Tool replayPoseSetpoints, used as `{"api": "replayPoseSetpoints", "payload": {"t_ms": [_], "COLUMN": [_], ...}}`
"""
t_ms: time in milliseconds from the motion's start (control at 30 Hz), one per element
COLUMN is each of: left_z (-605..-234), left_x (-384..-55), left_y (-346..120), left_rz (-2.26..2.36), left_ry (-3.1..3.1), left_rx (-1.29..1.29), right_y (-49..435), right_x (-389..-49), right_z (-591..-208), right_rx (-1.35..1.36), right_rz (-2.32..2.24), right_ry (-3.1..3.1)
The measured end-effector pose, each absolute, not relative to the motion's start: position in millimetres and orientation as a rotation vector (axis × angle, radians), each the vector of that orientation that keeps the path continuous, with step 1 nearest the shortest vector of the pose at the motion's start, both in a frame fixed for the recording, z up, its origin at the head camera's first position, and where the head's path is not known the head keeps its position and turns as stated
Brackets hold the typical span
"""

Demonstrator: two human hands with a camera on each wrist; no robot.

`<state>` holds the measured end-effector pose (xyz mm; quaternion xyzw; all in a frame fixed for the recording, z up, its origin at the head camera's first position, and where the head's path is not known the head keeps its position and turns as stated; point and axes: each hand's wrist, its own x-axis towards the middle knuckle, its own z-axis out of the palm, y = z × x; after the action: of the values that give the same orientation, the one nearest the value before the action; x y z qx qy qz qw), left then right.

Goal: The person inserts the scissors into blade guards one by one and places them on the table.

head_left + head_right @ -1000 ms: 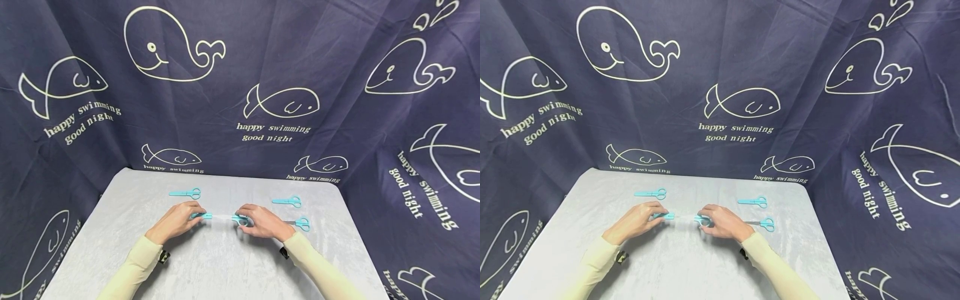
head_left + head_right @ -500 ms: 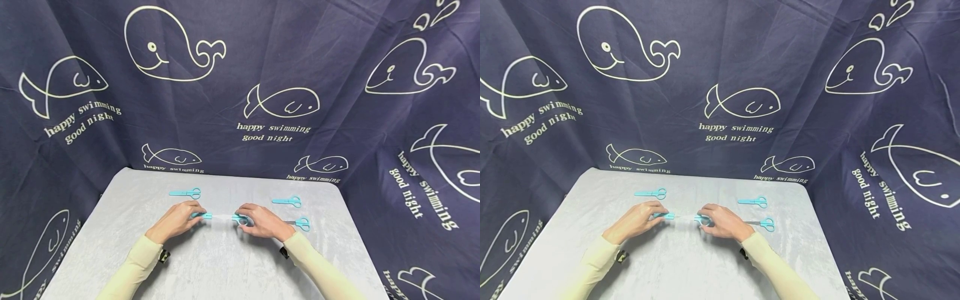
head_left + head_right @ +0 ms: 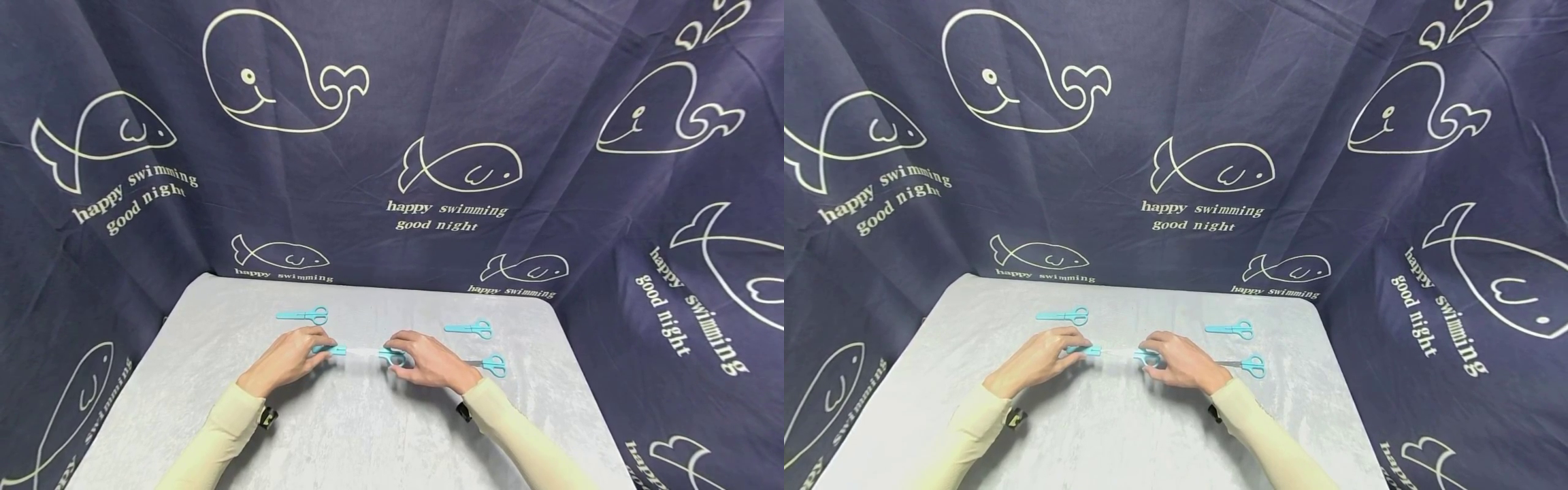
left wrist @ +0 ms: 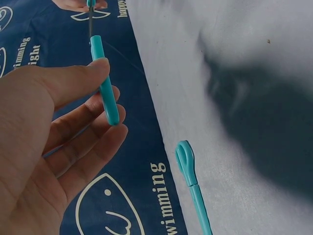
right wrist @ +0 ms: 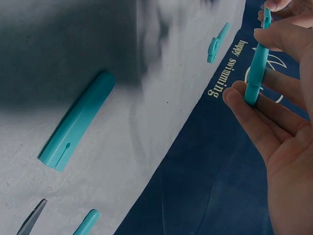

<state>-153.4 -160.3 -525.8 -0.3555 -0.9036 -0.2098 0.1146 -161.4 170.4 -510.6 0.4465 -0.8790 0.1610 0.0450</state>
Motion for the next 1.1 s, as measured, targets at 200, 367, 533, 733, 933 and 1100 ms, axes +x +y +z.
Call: {"api": "replayPoseSetpoints", "payload": {"t_ms": [200, 367, 533, 733, 933, 1100], "left_z": [-525.4, -524.3, -523.6, -524.7, -524.3, -525.7], "left_x": [-153.3, -153.0, -151.7, -149.7, -149.0, -149.4], "left_y": [-161.0, -160.5, -159.6, -159.3, -157.1, -154.8], "left_rz": [-0.644, -0.667, -0.674, -0.634, -0.654, -0.667], "left_ry": [-2.638, -2.632, -2.64, -2.659, -2.633, -2.622], "left_rx": [-1.043, -1.06, -1.07, -1.064, -1.08, -1.079], "right_y": [170.8, 169.8, 167.6, 166.6, 166.5, 166.5], "right_x": [-161.9, -162.2, -160.8, -159.0, -158.7, -158.8], "right_z": [-511.8, -512.5, -511.8, -513.9, -514.1, -514.2], "right_rx": [1.361, 1.357, 1.367, 1.385, 1.379, 1.38], "right_rz": [0.497, 0.52, 0.523, 0.521, 0.51, 0.511], "right_ry": [-2.684, -2.698, -2.699, -2.686, -2.685, -2.673]}}
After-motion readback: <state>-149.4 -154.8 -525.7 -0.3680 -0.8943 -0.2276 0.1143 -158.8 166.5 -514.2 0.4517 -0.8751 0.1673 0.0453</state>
